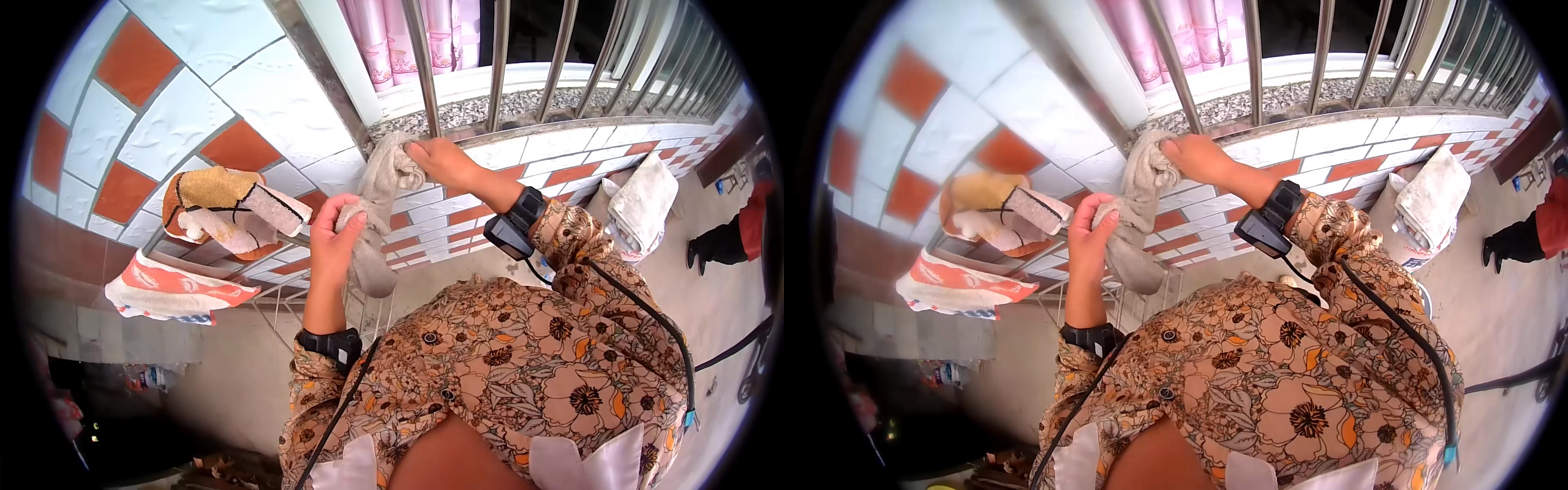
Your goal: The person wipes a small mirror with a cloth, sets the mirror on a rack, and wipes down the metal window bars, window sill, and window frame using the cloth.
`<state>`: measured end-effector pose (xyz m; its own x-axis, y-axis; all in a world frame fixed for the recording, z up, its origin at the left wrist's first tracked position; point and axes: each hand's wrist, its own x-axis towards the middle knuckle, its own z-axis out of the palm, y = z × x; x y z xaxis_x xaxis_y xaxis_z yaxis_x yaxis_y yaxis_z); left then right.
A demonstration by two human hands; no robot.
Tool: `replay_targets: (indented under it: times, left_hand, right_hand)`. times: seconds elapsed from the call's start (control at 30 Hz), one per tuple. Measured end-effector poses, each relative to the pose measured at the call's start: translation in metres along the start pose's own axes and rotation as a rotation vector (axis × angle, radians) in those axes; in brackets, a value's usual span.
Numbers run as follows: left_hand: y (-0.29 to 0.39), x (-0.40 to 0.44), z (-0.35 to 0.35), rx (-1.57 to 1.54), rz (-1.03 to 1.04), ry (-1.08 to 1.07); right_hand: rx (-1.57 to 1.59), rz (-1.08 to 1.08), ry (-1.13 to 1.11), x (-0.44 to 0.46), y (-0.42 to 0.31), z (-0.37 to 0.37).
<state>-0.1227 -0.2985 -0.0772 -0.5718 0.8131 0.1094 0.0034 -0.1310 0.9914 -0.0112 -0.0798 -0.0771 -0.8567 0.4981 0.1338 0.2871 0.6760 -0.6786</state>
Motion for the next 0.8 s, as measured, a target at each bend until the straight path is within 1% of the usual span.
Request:
replay_targets:
  times: [0.03, 0.1, 0.13, 0.17, 0.2, 0.23, 0.27, 0.3, 0.33, 0.37, 0.4, 0.43, 0.47, 0.5, 0.53, 0.57, 0.6, 0.63, 0.7, 0.73, 0.8]
  left_hand:
    - [0.0, 0.004, 0.009, 0.003, -0.005, 0.005]
    - [0.007, 0.011, 0.04, 0.121, 0.022, 0.053]
    - [0.016, 0.012, 0.059, 0.199, 0.071, 0.043]
    - [0.01, 0.019, 0.062, 0.211, 0.07, 0.048]
    - [-0.003, 0.027, 0.064, 0.284, 0.078, -0.021]
    - [-0.012, 0.035, 0.066, 0.354, 0.083, -0.087]
    - [-0.016, 0.042, 0.07, 0.342, 0.023, -0.045]
    - [-0.016, 0.045, 0.079, 0.352, 0.021, -0.031]
    - [-0.014, 0.047, 0.091, 0.37, 0.057, -0.009]
    - [-0.011, 0.051, 0.103, 0.39, 0.097, 0.013]
    - [0.001, 0.055, 0.119, 0.506, 0.179, 0.019]
    - [0.003, 0.062, 0.128, 0.518, 0.171, 0.036]
    - [0.006, 0.073, 0.136, 0.493, 0.243, 0.136]
    - [0.008, 0.085, 0.141, 0.467, 0.318, 0.235]
    - [0.004, 0.097, 0.126, 0.373, 0.208, 0.342]
    - [0.019, 0.101, 0.131, 0.15, 0.122, 0.425]
    - [0.017, 0.109, 0.121, 0.106, 0.185, 0.459]
    - [0.018, 0.111, 0.113, 0.065, 0.174, 0.538]
    - [0.026, 0.118, 0.111, 0.084, 0.219, 0.652]
    - [0.029, 0.126, 0.111, 0.089, 0.217, 0.663]
    - [0.035, 0.146, 0.112, 0.431, 0.452, 0.622]
  right_hand:
    - [0.006, 0.0, -0.005, -0.008, 0.002, -0.001]
    - [0.645, -0.171, -0.09, -0.027, -0.001, -0.004]
    - [0.559, -0.246, -0.142, -0.037, -0.006, -0.006]
    - [0.471, -0.322, -0.193, -0.047, -0.015, -0.013]
    - [0.337, -0.402, -0.292, -0.053, -0.02, -0.025]
    - [0.349, -0.411, -0.298, -0.055, -0.012, -0.027]
    - [0.345, -0.511, -0.19, -0.057, -0.001, -0.031]
    - [0.34, -0.61, -0.082, -0.061, 0.01, -0.037]
    - [0.346, -0.523, -0.182, -0.066, 0.02, -0.048]
    - [0.357, -0.541, -0.184, -0.07, 0.032, -0.059]
    - [0.276, -0.58, -0.128, -0.073, 0.045, -0.071]
    - [0.199, -0.617, -0.072, -0.075, 0.056, -0.084]
    - [0.246, -0.648, 0.023, -0.074, 0.063, -0.101]
    - [0.257, -0.66, 0.013, -0.075, 0.078, -0.113]
    - [0.335, -0.499, -0.047, -0.078, 0.095, -0.126]
    - [0.408, -0.335, -0.107, -0.08, 0.111, -0.138]
    - [0.415, -0.347, -0.111, -0.08, 0.125, -0.148]
    - [0.383, -0.37, -0.077, -0.081, 0.137, -0.158]
    - [0.358, -0.397, -0.053, -0.079, 0.149, -0.17]
    - [0.382, -0.364, -0.051, -0.077, 0.151, -0.174]
    - [0.411, -0.332, -0.069, -0.076, 0.154, -0.175]
